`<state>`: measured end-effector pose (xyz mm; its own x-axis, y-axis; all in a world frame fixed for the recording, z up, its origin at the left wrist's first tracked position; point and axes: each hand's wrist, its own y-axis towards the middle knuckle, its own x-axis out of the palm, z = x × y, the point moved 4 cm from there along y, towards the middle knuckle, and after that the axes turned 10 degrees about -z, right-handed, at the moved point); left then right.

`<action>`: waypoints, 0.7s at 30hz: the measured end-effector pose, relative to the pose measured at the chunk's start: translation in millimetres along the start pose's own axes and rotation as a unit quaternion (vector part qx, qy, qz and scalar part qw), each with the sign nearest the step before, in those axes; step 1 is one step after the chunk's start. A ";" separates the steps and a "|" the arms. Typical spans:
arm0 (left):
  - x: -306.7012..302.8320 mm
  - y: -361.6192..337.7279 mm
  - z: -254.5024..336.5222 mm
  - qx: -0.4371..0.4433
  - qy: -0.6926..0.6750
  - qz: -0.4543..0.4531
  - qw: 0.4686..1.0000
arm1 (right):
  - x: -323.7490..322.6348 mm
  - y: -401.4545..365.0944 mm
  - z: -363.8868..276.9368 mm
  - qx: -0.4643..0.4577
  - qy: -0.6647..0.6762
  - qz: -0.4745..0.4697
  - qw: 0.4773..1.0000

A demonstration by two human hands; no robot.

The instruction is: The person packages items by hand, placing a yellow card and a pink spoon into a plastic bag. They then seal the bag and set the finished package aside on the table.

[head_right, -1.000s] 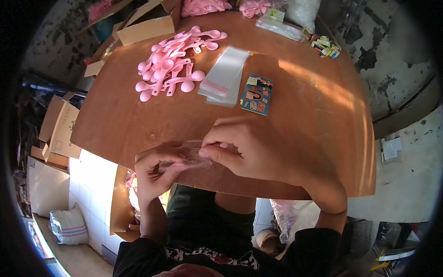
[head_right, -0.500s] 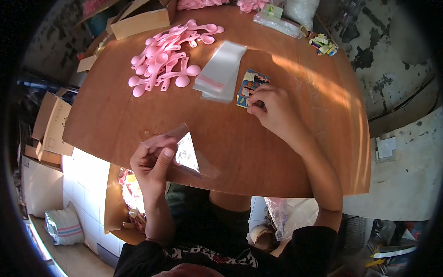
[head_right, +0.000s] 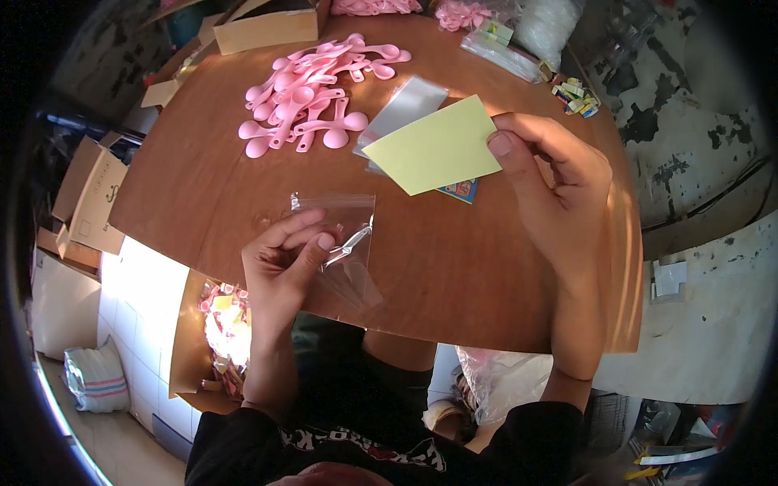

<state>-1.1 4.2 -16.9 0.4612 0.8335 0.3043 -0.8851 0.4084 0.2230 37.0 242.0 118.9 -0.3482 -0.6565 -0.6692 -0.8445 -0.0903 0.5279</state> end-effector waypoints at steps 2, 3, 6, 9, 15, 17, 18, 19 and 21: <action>2.8 1.6 1.1 0.000 -0.007 -0.019 1.000 | 3.1 3.4 -9.6 -0.024 0.090 0.006 0.996; 6.0 2.1 1.7 0.002 -0.008 -0.029 1.000 | 8.8 6.2 -13.5 -0.012 0.155 -0.003 0.988; 9.9 2.2 5.9 0.013 -0.022 -0.059 0.998 | 24.4 12.1 -13.9 -0.016 0.223 -0.019 0.975; 10.4 2.2 17.9 0.033 0.009 -0.048 0.998 | 30.4 13.7 -8.6 -0.019 0.228 -0.057 0.972; 16.4 6.0 20.7 -0.038 0.070 -0.127 0.989 | 38.4 16.9 -13.7 -0.003 0.193 -0.133 0.972; 20.0 5.7 20.9 -0.046 0.051 -0.133 0.989 | 38.1 14.7 -16.0 -0.001 0.175 -0.127 0.976; 21.6 5.2 20.9 -0.054 0.032 -0.136 0.989 | 39.8 13.9 -18.8 -0.026 0.144 -0.161 0.976; 23.3 4.3 21.3 -0.054 0.031 -0.136 0.989 | 42.2 13.1 -21.5 -0.051 0.114 -0.195 0.973; 25.0 2.4 24.1 -0.028 0.027 -0.112 0.993 | 46.6 12.6 -24.7 -0.076 0.096 -0.234 0.964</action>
<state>9.8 17.1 13.5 0.6449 0.7372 0.2017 -0.7629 0.6054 0.2269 20.2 191.7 107.3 0.1510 -0.6426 -0.7512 -0.8166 -0.5094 0.2716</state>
